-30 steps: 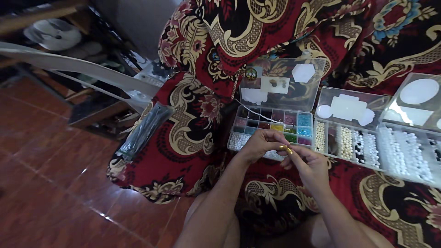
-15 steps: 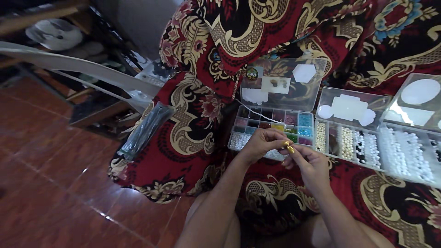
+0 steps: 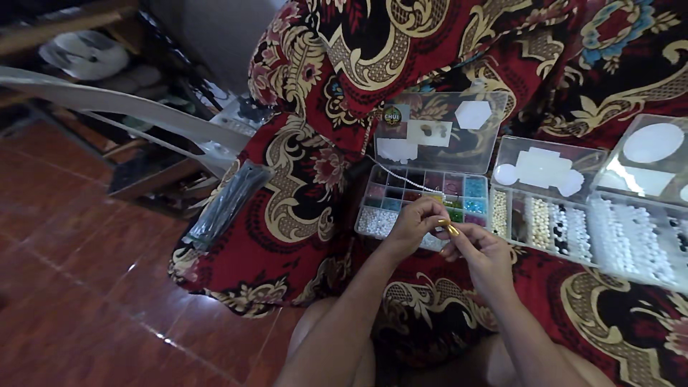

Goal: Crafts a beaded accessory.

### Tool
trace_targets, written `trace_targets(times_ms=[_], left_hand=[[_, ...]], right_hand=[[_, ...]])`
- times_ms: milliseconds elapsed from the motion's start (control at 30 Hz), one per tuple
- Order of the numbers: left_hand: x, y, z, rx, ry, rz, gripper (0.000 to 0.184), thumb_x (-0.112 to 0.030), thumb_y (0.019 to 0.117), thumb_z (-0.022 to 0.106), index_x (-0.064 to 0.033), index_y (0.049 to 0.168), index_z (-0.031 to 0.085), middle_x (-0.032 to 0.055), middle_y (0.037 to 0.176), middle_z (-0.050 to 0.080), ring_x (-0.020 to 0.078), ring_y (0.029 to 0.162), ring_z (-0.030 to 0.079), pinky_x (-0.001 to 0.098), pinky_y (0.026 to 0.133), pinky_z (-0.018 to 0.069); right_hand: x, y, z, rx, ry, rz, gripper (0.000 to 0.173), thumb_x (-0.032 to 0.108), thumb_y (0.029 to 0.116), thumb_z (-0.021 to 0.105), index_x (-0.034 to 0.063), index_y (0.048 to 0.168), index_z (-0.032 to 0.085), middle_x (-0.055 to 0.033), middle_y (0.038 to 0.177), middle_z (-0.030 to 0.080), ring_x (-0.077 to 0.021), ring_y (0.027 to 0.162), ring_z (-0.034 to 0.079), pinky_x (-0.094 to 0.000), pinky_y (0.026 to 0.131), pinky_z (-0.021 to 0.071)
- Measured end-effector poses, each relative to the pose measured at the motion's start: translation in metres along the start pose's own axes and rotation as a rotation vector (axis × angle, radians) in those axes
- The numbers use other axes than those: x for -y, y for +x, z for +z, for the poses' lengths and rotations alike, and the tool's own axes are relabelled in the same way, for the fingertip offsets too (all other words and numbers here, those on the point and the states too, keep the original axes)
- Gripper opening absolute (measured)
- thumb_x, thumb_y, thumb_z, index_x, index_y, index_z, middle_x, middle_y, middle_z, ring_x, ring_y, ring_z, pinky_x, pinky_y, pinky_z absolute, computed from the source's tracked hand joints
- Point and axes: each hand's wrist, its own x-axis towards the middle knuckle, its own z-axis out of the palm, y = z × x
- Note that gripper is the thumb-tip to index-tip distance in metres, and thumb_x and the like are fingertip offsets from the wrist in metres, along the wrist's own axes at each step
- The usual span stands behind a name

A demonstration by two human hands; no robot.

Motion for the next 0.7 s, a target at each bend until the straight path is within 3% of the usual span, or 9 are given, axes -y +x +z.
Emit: trace_targets(times_ms=[167,300,433,600,700], left_hand=[[-0.005,0.001,0.002,-0.075,-0.009,-0.059,0.010,-0.001,0.1001,0.054,0.0029,0.095,0.062,0.0033,0.099,0.062,0.0048,0.084,0.065,0.0229,0.076,0.0577],[-0.013,0.001,0.001,-0.093,-0.099,-0.135,0.010,0.000,0.1005,0.053,0.0004,0.099,0.063,-0.0003,0.093,0.066,0.0056,0.080,0.067,0.0245,0.074,0.0589],[-0.017,0.000,-0.001,-0.041,-0.254,-0.209,0.025,-0.010,0.1081,0.041,-0.0003,0.123,0.059,0.0006,0.097,0.070,0.0106,0.082,0.070,0.0296,0.077,0.0604],[-0.011,-0.002,-0.002,0.016,-0.238,-0.155,0.013,0.003,0.0934,0.062,-0.0011,0.103,0.070,-0.0002,0.100,0.072,0.0068,0.088,0.069,0.0262,0.082,0.0588],[-0.009,-0.002,-0.002,-0.007,-0.228,-0.131,0.009,0.003,0.0926,0.064,-0.0027,0.094,0.071,-0.0016,0.094,0.072,0.0050,0.084,0.069,0.0246,0.079,0.0590]], right_hand=[[0.002,0.001,0.001,0.004,-0.018,0.052,0.016,0.001,0.0967,0.057,-0.0015,0.102,0.072,-0.0021,0.084,0.077,-0.0080,0.061,0.071,-0.0221,0.057,0.0616],[0.002,0.001,0.000,-0.001,0.004,0.070,0.018,0.001,0.0972,0.056,-0.0024,0.105,0.072,-0.0023,0.084,0.077,-0.0069,0.061,0.070,-0.0210,0.057,0.0606],[0.004,0.002,-0.002,-0.011,0.098,0.101,0.017,0.000,0.0991,0.055,-0.0020,0.103,0.072,-0.0026,0.083,0.077,-0.0068,0.059,0.069,-0.0209,0.056,0.0600],[0.001,0.003,-0.003,-0.006,0.142,0.067,0.016,0.000,0.0989,0.056,0.0004,0.099,0.072,-0.0016,0.081,0.077,-0.0063,0.060,0.070,-0.0202,0.056,0.0599],[0.000,0.003,-0.003,0.013,0.141,0.050,0.014,0.001,0.0988,0.058,0.0018,0.098,0.072,-0.0012,0.081,0.077,-0.0062,0.060,0.070,-0.0203,0.056,0.0601]])
